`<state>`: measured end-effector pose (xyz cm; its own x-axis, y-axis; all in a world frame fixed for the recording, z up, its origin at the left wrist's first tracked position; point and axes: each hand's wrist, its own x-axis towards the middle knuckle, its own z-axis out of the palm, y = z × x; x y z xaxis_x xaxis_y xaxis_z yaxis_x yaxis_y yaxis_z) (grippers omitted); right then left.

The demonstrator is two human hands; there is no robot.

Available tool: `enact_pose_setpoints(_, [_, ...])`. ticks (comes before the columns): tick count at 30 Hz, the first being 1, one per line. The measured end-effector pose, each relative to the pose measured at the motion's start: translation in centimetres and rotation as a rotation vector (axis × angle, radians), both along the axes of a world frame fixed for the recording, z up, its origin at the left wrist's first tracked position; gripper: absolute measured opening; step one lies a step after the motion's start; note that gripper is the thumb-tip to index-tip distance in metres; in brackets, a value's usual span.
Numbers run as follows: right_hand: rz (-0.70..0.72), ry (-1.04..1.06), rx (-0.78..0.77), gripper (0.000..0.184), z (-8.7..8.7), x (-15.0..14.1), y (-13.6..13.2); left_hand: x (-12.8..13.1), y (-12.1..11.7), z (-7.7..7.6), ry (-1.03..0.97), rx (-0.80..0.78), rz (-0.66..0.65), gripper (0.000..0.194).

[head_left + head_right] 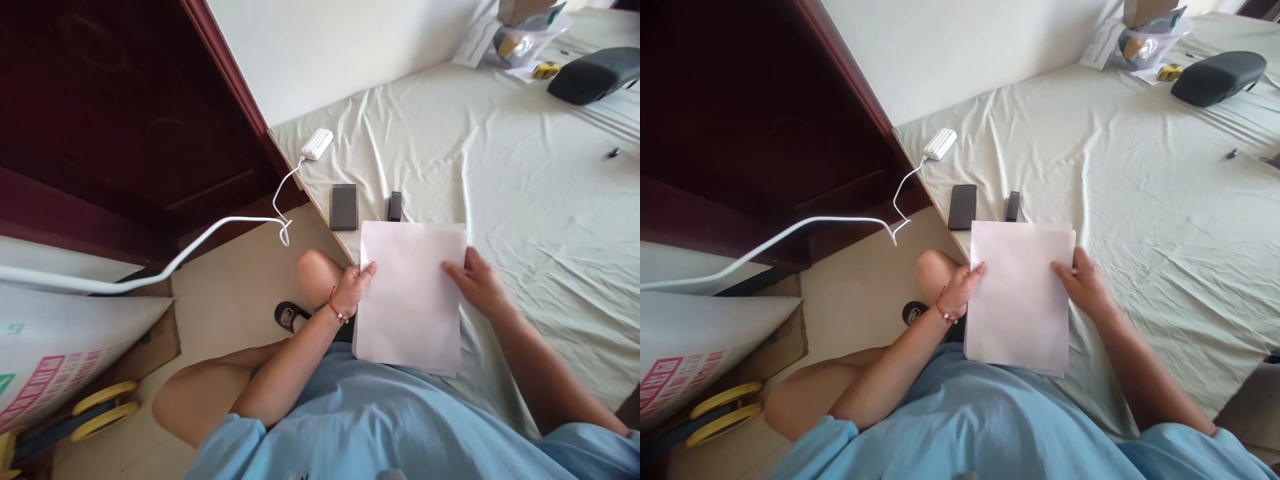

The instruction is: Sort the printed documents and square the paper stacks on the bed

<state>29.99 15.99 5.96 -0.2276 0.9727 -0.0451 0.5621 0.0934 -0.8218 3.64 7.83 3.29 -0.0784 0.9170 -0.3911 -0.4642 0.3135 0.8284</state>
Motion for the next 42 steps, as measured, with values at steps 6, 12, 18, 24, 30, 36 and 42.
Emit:
enact_pose_setpoints(6, [0.178, -0.403, 0.656, 0.046, 5.0, -4.2, 3.3, 1.0, 0.2, -0.2, -0.02, 0.001, -0.032, 0.074])
enact_pose_setpoints(12, [0.414, -0.632, 0.528, 0.041, 5.1, -7.1, 4.3, 1.3, 0.2, -1.1, -0.022, 0.004, 0.006, 0.074])
enact_pose_setpoints(18, [0.38, -0.751, 0.398, 0.037, 4.2, -6.7, 4.0, 1.9, 0.2, -1.2, -0.083, 0.021, 0.065, 0.071])
enact_pose_setpoints(24, [0.247, -0.64, 0.275, 0.034, 4.0, -6.3, 4.2, 2.4, 0.3, -1.4, -0.084, 0.029, 0.087, 0.073])
enact_pose_setpoints(30, [0.129, -0.439, 0.274, 0.026, 3.4, -5.7, 4.1, 2.5, 0.0, -1.7, -0.082, 0.088, 0.05, 0.069])
enact_pose_setpoints(36, [0.266, -0.598, 0.306, 0.035, 3.3, -5.7, 4.6, 2.7, -0.3, -2.0, 0.211, 0.208, -0.013, 0.067])
enact_pose_setpoints(42, [0.435, -0.491, 0.256, 0.041, 4.4, -6.5, 5.8, 2.8, 0.2, -1.5, 0.439, 0.255, -0.057, 0.064])
